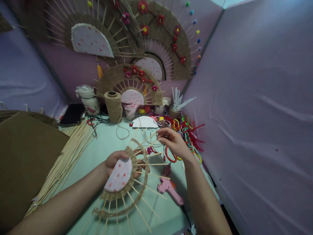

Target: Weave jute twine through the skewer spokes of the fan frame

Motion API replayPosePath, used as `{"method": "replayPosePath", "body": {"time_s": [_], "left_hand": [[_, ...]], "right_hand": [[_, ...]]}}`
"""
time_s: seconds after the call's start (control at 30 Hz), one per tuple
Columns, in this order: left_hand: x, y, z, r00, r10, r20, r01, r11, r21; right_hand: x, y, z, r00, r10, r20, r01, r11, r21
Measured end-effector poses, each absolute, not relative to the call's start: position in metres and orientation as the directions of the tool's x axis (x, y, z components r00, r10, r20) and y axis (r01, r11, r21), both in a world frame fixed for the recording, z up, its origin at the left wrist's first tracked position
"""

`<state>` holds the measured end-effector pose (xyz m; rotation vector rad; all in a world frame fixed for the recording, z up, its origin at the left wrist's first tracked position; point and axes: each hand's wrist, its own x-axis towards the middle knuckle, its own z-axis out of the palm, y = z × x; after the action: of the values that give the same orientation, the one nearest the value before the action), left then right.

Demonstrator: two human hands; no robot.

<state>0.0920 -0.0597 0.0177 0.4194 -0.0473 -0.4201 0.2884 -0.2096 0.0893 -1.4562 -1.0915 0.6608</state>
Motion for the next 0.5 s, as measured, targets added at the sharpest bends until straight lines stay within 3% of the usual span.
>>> {"method": "replayPosePath", "body": {"time_s": [0.2,0.5], "left_hand": [[0.091,-0.061,0.021,0.887,-0.459,-0.051,0.438,0.803,0.405],[0.091,-0.064,0.032,0.891,-0.454,-0.005,0.412,0.803,0.43]], "right_hand": [[0.288,-0.2,0.107,0.461,0.841,0.283,0.326,0.136,-0.935],[0.298,-0.18,0.103,0.403,0.889,0.217,0.304,0.093,-0.948]]}}
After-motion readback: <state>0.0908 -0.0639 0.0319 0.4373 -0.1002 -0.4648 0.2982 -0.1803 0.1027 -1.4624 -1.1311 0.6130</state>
